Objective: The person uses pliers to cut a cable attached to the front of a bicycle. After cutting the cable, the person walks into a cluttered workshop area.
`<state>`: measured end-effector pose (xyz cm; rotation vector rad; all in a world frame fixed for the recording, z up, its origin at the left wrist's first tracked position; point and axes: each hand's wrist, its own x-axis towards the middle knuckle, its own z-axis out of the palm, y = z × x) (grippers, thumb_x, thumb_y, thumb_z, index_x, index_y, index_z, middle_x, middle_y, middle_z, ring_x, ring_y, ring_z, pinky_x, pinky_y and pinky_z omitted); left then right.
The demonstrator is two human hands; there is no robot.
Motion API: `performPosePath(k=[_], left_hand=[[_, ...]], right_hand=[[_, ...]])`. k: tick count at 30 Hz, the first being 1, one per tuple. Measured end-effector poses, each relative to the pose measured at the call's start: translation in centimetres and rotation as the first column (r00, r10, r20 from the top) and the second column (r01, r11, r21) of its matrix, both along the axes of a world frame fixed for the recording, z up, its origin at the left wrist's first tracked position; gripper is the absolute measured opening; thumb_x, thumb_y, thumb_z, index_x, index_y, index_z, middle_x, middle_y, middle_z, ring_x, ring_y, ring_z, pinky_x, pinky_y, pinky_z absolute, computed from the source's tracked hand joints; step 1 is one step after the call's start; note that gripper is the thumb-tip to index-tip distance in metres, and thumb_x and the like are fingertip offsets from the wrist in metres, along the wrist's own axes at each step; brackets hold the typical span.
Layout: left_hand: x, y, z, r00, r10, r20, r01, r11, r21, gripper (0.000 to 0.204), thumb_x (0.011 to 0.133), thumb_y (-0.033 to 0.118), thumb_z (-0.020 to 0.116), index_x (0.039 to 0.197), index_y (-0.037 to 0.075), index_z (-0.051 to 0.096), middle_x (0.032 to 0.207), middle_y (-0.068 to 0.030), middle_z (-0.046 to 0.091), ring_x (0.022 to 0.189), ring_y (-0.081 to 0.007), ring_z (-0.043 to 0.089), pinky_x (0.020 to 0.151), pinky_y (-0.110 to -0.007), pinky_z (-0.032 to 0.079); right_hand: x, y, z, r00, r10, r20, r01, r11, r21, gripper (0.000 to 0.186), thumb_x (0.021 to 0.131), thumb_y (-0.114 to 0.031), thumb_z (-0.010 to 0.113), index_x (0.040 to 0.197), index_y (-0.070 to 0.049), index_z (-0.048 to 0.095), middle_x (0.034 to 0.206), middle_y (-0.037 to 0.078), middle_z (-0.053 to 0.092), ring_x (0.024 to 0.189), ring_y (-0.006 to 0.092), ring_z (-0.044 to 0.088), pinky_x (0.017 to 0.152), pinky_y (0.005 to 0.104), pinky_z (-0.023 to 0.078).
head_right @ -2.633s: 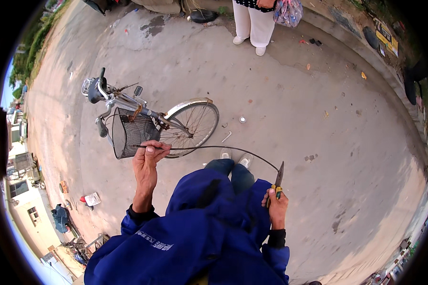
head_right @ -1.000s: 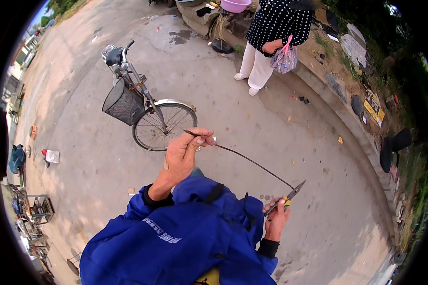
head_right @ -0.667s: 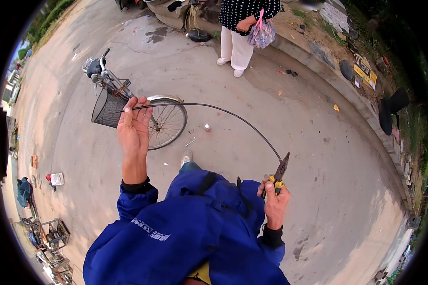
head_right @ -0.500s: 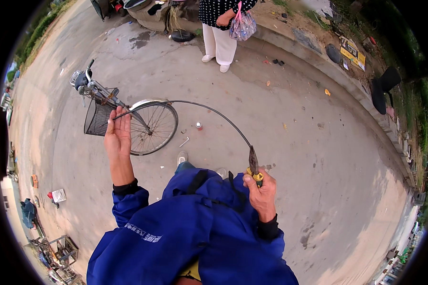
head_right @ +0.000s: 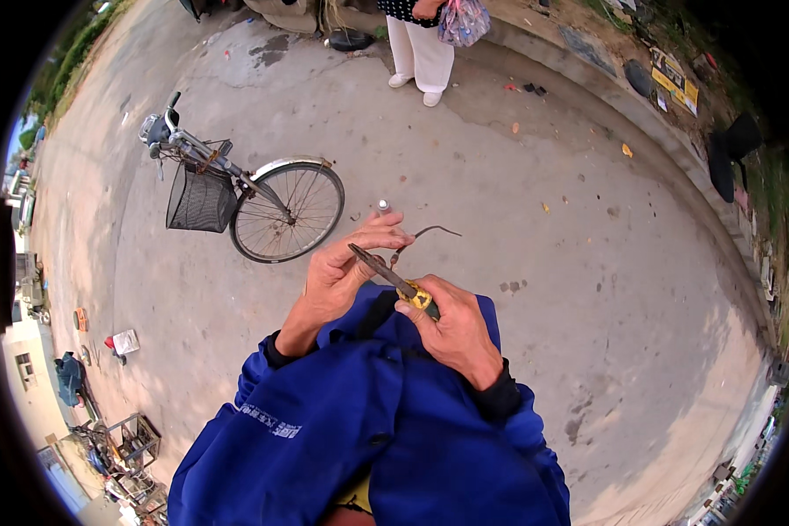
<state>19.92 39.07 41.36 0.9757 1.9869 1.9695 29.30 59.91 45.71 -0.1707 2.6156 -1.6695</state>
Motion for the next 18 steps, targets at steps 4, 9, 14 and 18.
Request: performPosePath(k=[4,9,14,18], left_hand=[[0.0,1.6,0.8,0.983,-0.055,0.176,0.026,0.986,0.166,0.023,0.101,0.013,0.067,0.121,0.001,0.067,0.126,-0.0156,0.065,0.128,-0.0324,0.061,0.122,-0.051,0.035],[0.7,3.9,1.7,0.932,-0.163,0.323,0.018,0.913,0.408,0.017,0.105,0.014,0.064,0.114,0.000,0.063,0.108,-0.0101,0.065,0.110,-0.0261,0.067,0.113,-0.048,0.045],[1.0,3.8,2.6,0.960,-0.004,0.280,-0.044,0.985,0.166,0.020,0.108,0.020,0.059,0.115,0.001,0.062,0.102,-0.0057,0.065,0.097,-0.0125,0.062,0.089,-0.032,0.055],[0.6,4.5,3.7,0.980,0.149,0.129,-0.169,0.972,0.161,0.011,0.109,0.008,0.053,0.112,0.001,0.061,0.097,-0.0041,0.061,0.083,-0.0112,0.056,0.077,-0.026,0.049]], right_hand=[[-0.2,0.4,-0.1,0.978,0.079,0.195,-0.031,0.971,-0.237,0.022,0.097,-0.018,0.074,0.103,0.002,0.067,0.079,0.010,0.068,0.068,0.0203,0.065,0.065,0.0317,0.051],[-0.6,0.8,0.8,0.936,0.227,0.270,-0.034,0.820,-0.572,0.023,0.100,-0.021,0.070,0.102,0.002,0.068,0.077,0.005,0.068,0.068,0.0129,0.062,0.066,0.0299,0.051],[-0.7,1.7,1.5,0.900,0.310,0.305,0.009,0.689,-0.725,0.037,0.102,-0.029,0.068,0.120,0.002,0.071,0.096,0.009,0.073,0.076,0.0129,0.060,0.070,0.0298,0.050],[-1.2,2.8,1.6,0.846,0.468,0.257,-0.122,0.638,-0.761,0.051,0.100,-0.040,0.069,0.129,0.003,0.068,0.104,0.011,0.074,0.081,0.0136,0.060,0.073,0.0285,0.049]])
